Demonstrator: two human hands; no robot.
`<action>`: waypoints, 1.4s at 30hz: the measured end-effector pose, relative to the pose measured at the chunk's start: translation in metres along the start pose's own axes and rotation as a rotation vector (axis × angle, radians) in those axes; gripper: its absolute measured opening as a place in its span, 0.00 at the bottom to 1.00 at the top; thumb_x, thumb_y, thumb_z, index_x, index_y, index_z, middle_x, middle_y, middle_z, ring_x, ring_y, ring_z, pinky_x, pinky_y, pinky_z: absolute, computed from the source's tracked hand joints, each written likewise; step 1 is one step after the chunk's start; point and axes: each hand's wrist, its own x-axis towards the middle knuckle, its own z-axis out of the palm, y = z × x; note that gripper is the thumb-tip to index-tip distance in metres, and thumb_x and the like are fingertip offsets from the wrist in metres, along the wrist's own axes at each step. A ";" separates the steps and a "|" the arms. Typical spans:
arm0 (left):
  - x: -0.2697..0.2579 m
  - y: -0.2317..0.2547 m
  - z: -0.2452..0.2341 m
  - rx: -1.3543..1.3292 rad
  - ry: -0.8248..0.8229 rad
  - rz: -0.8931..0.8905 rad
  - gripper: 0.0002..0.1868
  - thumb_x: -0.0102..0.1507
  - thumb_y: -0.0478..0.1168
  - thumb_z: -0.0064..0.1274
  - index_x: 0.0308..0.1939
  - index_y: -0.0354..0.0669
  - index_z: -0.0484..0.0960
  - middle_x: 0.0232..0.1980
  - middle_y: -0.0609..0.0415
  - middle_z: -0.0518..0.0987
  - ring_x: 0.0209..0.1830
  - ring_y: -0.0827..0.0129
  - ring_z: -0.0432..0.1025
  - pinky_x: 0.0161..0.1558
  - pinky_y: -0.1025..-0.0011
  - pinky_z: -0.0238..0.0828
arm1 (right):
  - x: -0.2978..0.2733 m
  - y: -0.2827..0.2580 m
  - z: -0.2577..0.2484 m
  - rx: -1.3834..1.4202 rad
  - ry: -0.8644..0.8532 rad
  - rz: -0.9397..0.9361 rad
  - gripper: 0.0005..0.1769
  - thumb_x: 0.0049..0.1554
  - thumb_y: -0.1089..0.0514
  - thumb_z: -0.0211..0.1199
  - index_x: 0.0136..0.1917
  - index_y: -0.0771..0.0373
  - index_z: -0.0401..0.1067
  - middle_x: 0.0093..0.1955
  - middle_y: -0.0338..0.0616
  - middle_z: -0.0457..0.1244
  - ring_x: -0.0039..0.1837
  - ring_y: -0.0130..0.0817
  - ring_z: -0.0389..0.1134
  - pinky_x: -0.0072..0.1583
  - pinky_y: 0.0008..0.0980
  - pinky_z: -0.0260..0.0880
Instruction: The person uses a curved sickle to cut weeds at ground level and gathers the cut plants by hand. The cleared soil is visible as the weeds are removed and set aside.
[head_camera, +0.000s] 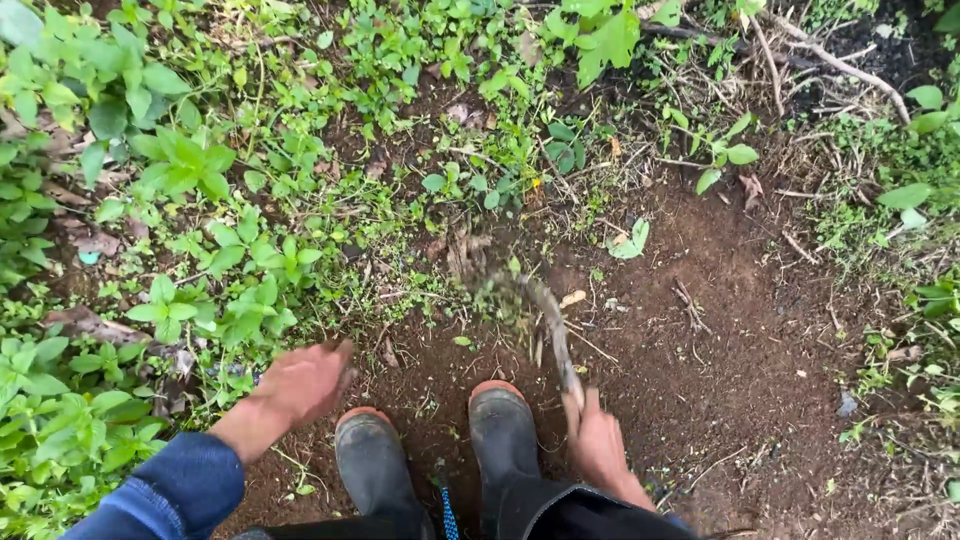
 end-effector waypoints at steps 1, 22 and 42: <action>0.002 0.003 0.015 0.000 -0.006 0.003 0.23 0.76 0.53 0.25 0.41 0.52 0.77 0.22 0.66 0.72 0.12 0.82 0.62 0.15 0.86 0.59 | 0.015 -0.020 -0.009 0.000 -0.004 0.005 0.26 0.67 0.32 0.40 0.57 0.53 0.64 0.40 0.61 0.72 0.46 0.53 0.79 0.52 0.49 0.80; 0.020 0.001 -0.020 -0.172 0.040 -0.038 0.20 0.75 0.51 0.31 0.38 0.52 0.78 0.19 0.66 0.71 0.12 0.79 0.62 0.17 0.82 0.62 | 0.028 -0.077 -0.006 -0.030 -0.074 -0.242 0.27 0.69 0.38 0.41 0.63 0.62 0.62 0.42 0.73 0.69 0.52 0.71 0.74 0.52 0.65 0.73; 0.016 -0.020 -0.028 -0.419 -0.078 -0.106 0.10 0.76 0.44 0.35 0.55 0.47 0.70 0.26 0.60 0.71 0.17 0.74 0.64 0.18 0.79 0.71 | 0.085 -0.015 0.010 0.069 0.135 -0.423 0.19 0.72 0.47 0.39 0.58 0.66 0.59 0.27 0.45 0.62 0.18 0.23 0.50 0.16 0.23 0.53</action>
